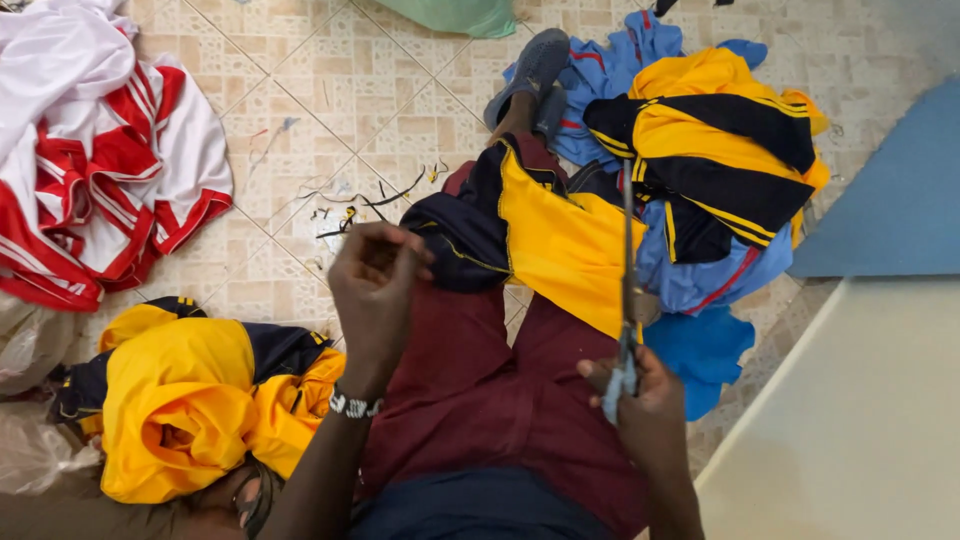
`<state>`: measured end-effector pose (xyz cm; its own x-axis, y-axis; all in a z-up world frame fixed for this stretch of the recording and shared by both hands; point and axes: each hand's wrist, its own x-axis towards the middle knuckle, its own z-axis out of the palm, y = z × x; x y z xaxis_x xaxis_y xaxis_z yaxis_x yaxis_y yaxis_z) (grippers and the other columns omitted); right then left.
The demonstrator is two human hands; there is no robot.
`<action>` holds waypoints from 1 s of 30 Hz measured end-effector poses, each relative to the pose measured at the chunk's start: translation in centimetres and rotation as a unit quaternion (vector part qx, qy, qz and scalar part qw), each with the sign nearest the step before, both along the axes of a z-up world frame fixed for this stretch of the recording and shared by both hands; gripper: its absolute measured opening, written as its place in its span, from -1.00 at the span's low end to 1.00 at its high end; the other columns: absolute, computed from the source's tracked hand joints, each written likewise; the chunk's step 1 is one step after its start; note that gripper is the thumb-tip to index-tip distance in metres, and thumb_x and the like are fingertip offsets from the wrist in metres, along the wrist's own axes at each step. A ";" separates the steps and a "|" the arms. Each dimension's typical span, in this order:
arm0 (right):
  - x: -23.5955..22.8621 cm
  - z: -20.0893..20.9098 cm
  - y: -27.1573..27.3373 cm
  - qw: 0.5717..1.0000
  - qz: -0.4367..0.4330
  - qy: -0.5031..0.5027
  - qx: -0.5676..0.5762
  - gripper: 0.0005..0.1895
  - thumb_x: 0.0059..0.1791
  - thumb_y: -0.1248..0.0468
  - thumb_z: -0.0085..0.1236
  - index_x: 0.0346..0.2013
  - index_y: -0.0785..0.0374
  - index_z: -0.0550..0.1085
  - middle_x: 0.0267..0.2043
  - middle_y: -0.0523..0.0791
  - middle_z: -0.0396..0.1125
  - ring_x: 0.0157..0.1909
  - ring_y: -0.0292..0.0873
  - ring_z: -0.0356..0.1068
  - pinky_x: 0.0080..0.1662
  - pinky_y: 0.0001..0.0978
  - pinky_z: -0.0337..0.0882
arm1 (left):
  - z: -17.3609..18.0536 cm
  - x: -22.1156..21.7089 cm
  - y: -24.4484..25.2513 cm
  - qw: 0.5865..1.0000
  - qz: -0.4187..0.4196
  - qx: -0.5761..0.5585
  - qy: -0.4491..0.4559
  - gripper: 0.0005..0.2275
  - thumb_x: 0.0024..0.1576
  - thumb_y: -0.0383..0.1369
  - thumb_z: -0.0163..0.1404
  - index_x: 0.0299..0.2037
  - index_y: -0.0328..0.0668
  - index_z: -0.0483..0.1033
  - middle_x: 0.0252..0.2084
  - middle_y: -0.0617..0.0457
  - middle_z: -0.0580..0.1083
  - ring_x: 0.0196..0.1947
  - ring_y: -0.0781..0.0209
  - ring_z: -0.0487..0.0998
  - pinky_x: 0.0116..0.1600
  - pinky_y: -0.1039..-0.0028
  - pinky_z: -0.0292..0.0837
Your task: Trimming excess fabric from the edges of yellow and blue athletic jerseys using large scissors.
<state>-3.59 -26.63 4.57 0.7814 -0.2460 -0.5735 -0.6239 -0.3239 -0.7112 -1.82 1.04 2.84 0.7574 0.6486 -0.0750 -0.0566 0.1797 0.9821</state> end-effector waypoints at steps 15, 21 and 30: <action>2.7 -1.1 4.0 0.994 0.092 0.019 -0.053 -0.60 -0.22 0.06 0.49 -0.44 0.15 0.41 -0.49 -0.20 0.33 -0.43 -0.27 0.22 -0.33 -0.34 0.25 | -5.9 3.2 -4.2 0.848 -0.279 0.451 -0.005 -0.76 0.03 -0.60 0.07 -0.07 -0.38 0.51 0.03 -0.15 0.47 0.05 -0.12 0.40 0.13 0.18 0.41; 2.7 -1.5 4.2 0.980 0.158 0.025 -0.116 -0.55 -0.23 -0.09 0.45 -0.49 0.07 0.36 -0.56 -0.25 0.23 -0.46 -0.31 0.11 -0.34 -0.33 0.14 | -8.2 5.4 -4.5 0.864 -0.241 0.441 0.033 -0.80 -0.08 -0.41 0.15 -0.30 -0.30 0.46 -0.20 -0.04 0.41 -0.19 -0.04 0.37 -0.10 0.22 0.35; 2.5 -2.1 4.1 0.984 0.167 -0.010 -0.063 -0.74 -0.07 0.15 0.29 -0.42 0.09 0.34 -0.44 -0.26 0.52 -0.41 -0.35 0.15 -0.34 -0.33 0.16 | -8.2 5.7 -4.8 0.841 -0.246 0.476 0.074 -0.95 0.10 -0.59 0.01 -0.36 -0.33 0.53 -0.17 -0.08 0.41 -0.18 -0.04 0.35 -0.15 0.22 0.34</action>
